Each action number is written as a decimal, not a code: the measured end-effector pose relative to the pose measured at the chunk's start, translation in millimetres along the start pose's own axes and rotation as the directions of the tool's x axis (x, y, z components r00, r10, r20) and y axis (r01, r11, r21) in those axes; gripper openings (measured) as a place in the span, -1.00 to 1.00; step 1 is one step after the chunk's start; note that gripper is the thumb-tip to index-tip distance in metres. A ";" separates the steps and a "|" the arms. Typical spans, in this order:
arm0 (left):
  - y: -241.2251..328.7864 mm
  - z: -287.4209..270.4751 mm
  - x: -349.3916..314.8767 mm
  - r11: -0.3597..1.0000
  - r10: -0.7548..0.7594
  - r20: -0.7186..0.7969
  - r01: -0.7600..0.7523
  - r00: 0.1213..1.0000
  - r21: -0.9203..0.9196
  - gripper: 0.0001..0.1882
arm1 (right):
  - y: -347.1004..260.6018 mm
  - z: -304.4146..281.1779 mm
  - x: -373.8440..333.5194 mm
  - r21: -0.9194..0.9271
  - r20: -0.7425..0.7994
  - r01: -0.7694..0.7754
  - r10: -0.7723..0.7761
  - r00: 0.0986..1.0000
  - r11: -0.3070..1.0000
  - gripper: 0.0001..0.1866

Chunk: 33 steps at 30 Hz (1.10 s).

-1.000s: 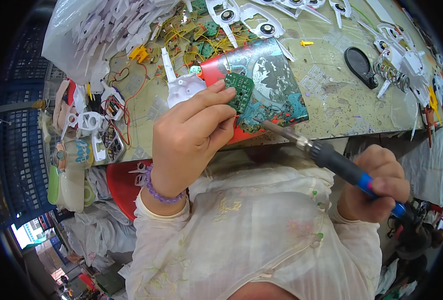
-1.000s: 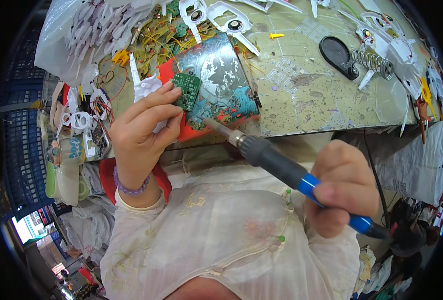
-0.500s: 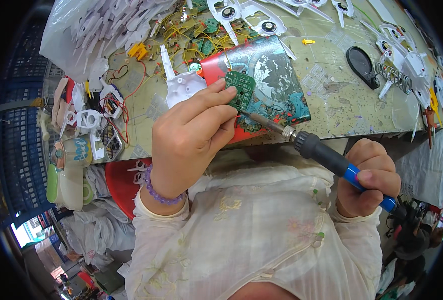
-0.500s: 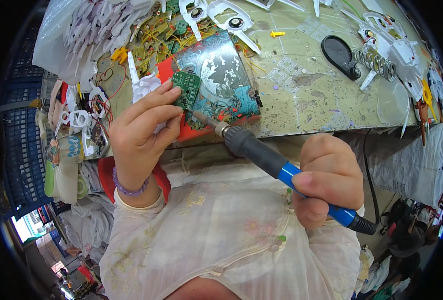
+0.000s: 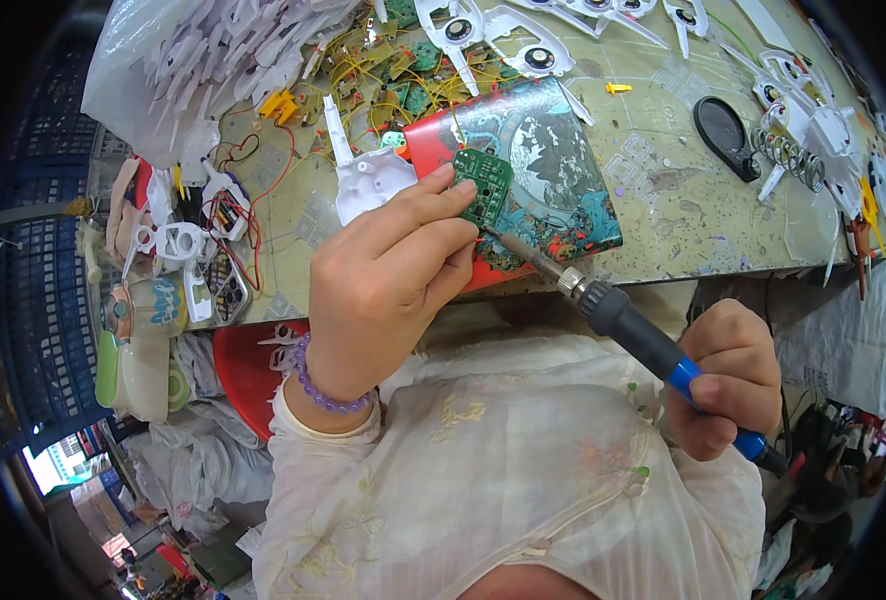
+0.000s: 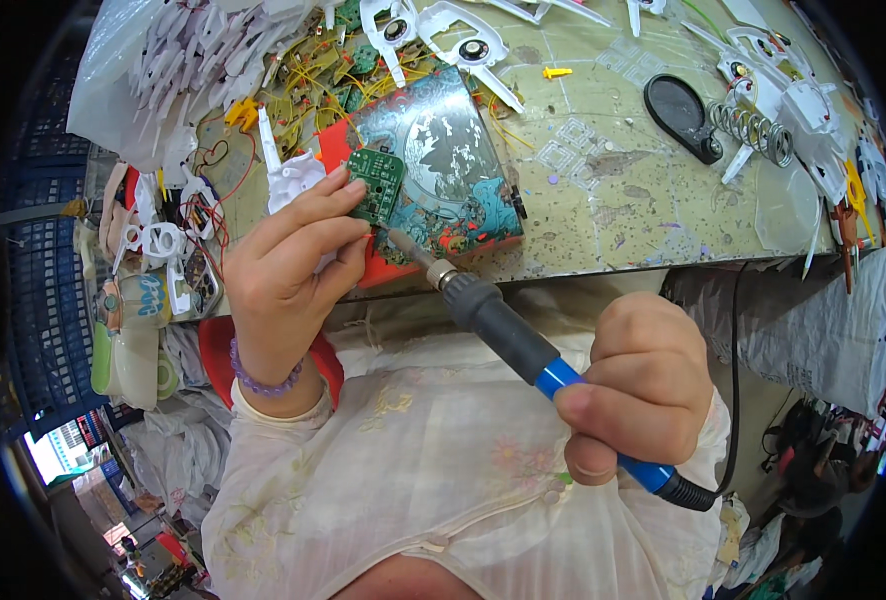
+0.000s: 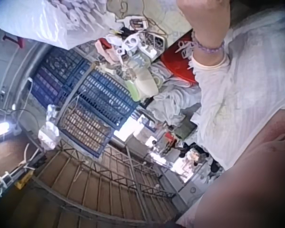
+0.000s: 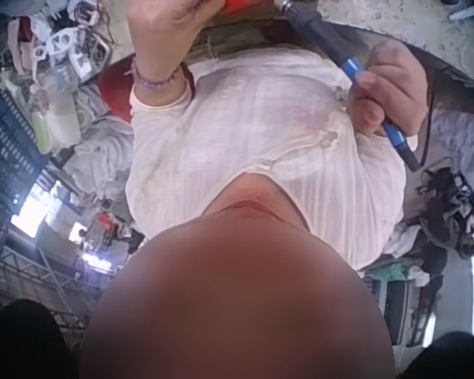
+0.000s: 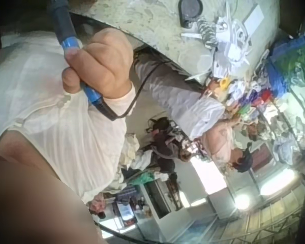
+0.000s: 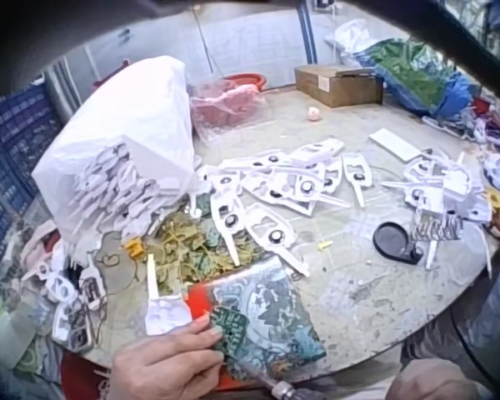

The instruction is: The person is soldering small electronic components and wires onto plastic toy parts at a factory workbench.

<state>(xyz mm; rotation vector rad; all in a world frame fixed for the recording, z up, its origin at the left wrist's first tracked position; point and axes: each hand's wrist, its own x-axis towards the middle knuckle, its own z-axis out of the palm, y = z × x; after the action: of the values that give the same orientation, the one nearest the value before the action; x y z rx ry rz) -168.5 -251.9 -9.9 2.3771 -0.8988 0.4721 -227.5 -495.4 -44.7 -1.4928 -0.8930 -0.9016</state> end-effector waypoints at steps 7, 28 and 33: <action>1.0 -1.1 0.9 1.000 -0.014 -0.002 0.014 1.000 -0.008 -0.83 | 0.7 6.0 -6.7 -0.051 -0.306 -0.031 0.014 0.952 0.998 -0.65; -6.9 -12.3 0.4 0.988 0.071 -0.002 -0.071 0.997 -0.141 -0.77 | 52.2 52.3 59.2 -0.429 0.343 -0.186 0.350 0.872 0.884 -0.76; -15.1 -8.4 -14.1 0.991 0.001 -0.122 -0.017 0.993 -0.133 -0.76 | 52.0 54.7 58.0 -0.443 0.320 -0.184 0.346 0.882 0.877 -0.77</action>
<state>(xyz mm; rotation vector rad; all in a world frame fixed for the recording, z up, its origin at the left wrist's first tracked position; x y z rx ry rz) -169.2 -230.4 -15.8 2.1992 -0.8592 0.5374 -152.6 -442.7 -18.6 -2.1548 -0.7753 -0.6030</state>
